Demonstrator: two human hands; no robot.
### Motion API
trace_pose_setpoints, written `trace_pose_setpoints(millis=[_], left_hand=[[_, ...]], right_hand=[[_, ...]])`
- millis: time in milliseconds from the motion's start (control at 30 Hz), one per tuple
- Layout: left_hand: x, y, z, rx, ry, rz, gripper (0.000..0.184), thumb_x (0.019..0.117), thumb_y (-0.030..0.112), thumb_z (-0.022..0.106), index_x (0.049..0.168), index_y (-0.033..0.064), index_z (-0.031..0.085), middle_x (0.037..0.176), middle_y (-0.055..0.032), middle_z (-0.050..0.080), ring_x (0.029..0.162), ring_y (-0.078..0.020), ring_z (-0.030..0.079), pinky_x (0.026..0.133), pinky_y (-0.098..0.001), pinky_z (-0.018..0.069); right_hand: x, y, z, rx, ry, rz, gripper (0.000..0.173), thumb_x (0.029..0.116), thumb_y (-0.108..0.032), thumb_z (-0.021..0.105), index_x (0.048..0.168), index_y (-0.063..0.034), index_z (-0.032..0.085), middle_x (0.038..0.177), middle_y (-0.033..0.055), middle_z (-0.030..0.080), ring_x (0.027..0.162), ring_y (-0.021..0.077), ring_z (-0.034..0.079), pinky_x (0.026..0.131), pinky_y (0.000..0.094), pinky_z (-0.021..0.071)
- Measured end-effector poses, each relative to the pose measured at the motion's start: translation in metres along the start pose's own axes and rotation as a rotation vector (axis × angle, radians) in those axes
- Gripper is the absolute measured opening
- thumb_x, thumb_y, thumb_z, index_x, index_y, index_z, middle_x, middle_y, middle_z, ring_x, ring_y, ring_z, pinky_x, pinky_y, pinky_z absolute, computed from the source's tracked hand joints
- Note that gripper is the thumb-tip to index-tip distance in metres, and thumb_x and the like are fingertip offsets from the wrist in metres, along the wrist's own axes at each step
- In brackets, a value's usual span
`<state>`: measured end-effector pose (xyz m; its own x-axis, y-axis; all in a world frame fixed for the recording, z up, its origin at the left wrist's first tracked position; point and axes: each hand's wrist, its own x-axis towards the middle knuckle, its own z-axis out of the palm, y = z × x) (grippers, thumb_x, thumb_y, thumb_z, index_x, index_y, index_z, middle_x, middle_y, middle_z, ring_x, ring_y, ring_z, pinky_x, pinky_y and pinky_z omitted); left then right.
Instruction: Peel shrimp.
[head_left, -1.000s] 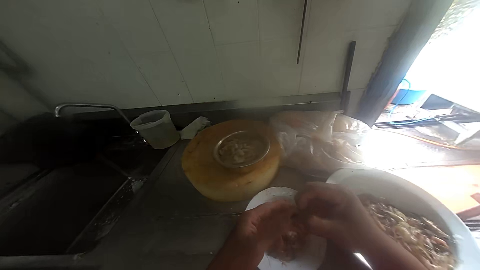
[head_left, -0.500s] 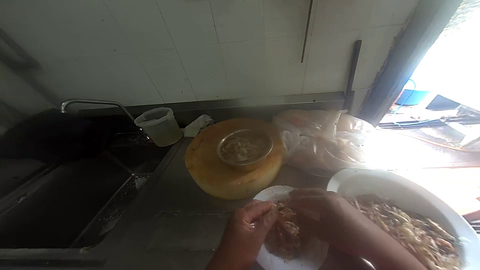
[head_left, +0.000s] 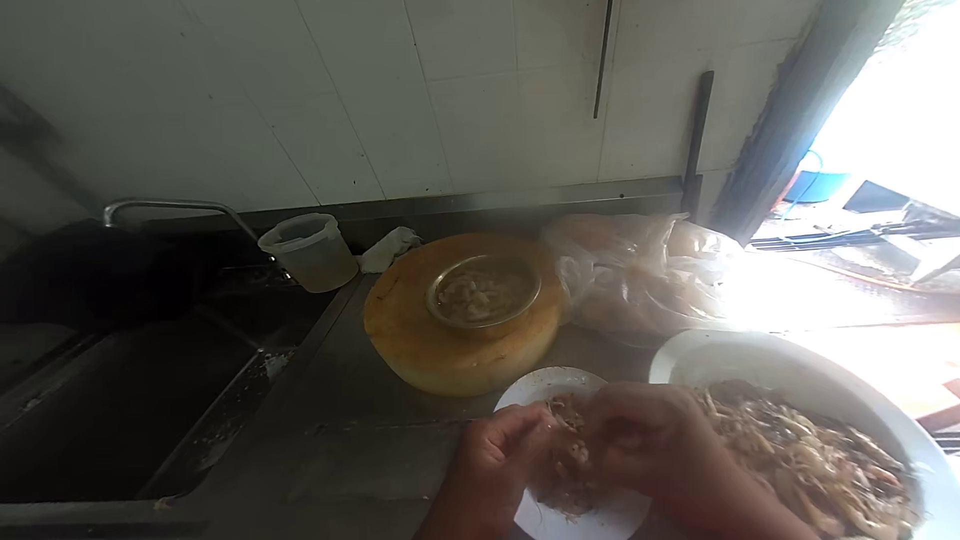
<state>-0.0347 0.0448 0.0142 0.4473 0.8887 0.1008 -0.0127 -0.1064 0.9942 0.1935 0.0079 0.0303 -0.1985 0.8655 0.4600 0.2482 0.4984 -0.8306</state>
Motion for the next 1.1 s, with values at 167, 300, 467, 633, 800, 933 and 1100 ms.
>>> trace_pose_setpoints(millis=[167,300,467,633,800,933,1100], left_hand=[[0.003,0.002,-0.009,-0.063,0.166,-0.063,0.024,0.1004,0.020,0.066,0.110,0.0000,0.075,0.097,-0.0137,0.073,0.084,-0.0224,0.070,0.081,-0.0342,0.0605],[0.001,0.004,0.000,0.011,0.120,0.005,0.022,0.1002,0.018,0.066,0.110,0.0006,0.075,0.100,-0.0125,0.074,0.090,-0.0238,0.072,0.084,-0.0366,0.0621],[-0.002,-0.003,0.012,0.005,0.075,0.031,0.020,0.1000,0.015,0.065,0.109,-0.0004,0.073,0.099,-0.0120,0.074,0.088,-0.0235,0.073,0.082,-0.0373,0.0632],[-0.003,-0.007,0.019,-0.235,0.125,-0.091,0.023,0.1004,0.014,0.064,0.111,-0.0052,0.071,0.097,-0.0188,0.072,0.084,-0.0259,0.072,0.080,-0.0398,0.0624],[-0.001,-0.004,0.021,-0.296,0.188,-0.116,0.022,0.1011,0.012,0.062,0.110,-0.0061,0.070,0.092,-0.0186,0.070,0.081,-0.0258,0.070,0.078,-0.0402,0.0625],[0.001,-0.006,0.007,-0.209,0.183,-0.035,0.021,0.1011,0.013,0.063,0.109,-0.0047,0.072,0.095,-0.0189,0.071,0.085,-0.0274,0.071,0.082,-0.0408,0.0619],[0.002,-0.009,0.015,-0.048,0.177,0.116,0.018,0.0939,0.012,0.074,0.107,0.0006,0.077,0.107,-0.0159,0.073,0.095,-0.0280,0.072,0.086,-0.0405,0.0634]], right_hand=[[-0.008,0.001,-0.010,-0.397,-0.120,0.291,0.026,0.1012,-0.035,0.060,0.119,-0.0263,0.076,0.098,-0.0078,0.075,0.085,0.0040,0.070,0.076,0.0296,0.0612],[-0.009,0.009,0.005,-0.289,-0.166,0.302,0.035,0.1033,-0.042,0.059,0.130,-0.0214,0.070,0.116,-0.0045,0.072,0.105,0.0053,0.069,0.090,0.0288,0.0605],[-0.010,0.010,0.018,-0.020,0.037,0.265,0.020,0.1033,-0.030,0.064,0.105,-0.0148,0.077,0.092,-0.0047,0.075,0.076,0.0071,0.072,0.068,0.0261,0.0644],[-0.021,0.018,0.032,0.028,0.261,0.171,0.015,0.1028,-0.019,0.064,0.101,-0.0086,0.074,0.084,-0.0011,0.073,0.070,0.0121,0.072,0.063,0.0288,0.0653],[-0.028,0.021,0.034,0.057,0.424,0.123,0.015,0.1042,-0.016,0.061,0.100,-0.0061,0.071,0.081,0.0021,0.071,0.068,0.0177,0.071,0.062,0.0351,0.0659],[-0.033,0.021,0.021,-0.160,0.309,0.261,0.013,0.1019,-0.019,0.063,0.105,-0.0150,0.075,0.098,-0.0033,0.075,0.086,0.0097,0.073,0.074,0.0293,0.0658],[-0.028,0.017,0.024,-0.116,0.122,0.268,0.036,0.0955,-0.021,0.072,0.131,-0.0150,0.068,0.129,0.0023,0.066,0.114,0.0125,0.067,0.091,0.0305,0.0627]])
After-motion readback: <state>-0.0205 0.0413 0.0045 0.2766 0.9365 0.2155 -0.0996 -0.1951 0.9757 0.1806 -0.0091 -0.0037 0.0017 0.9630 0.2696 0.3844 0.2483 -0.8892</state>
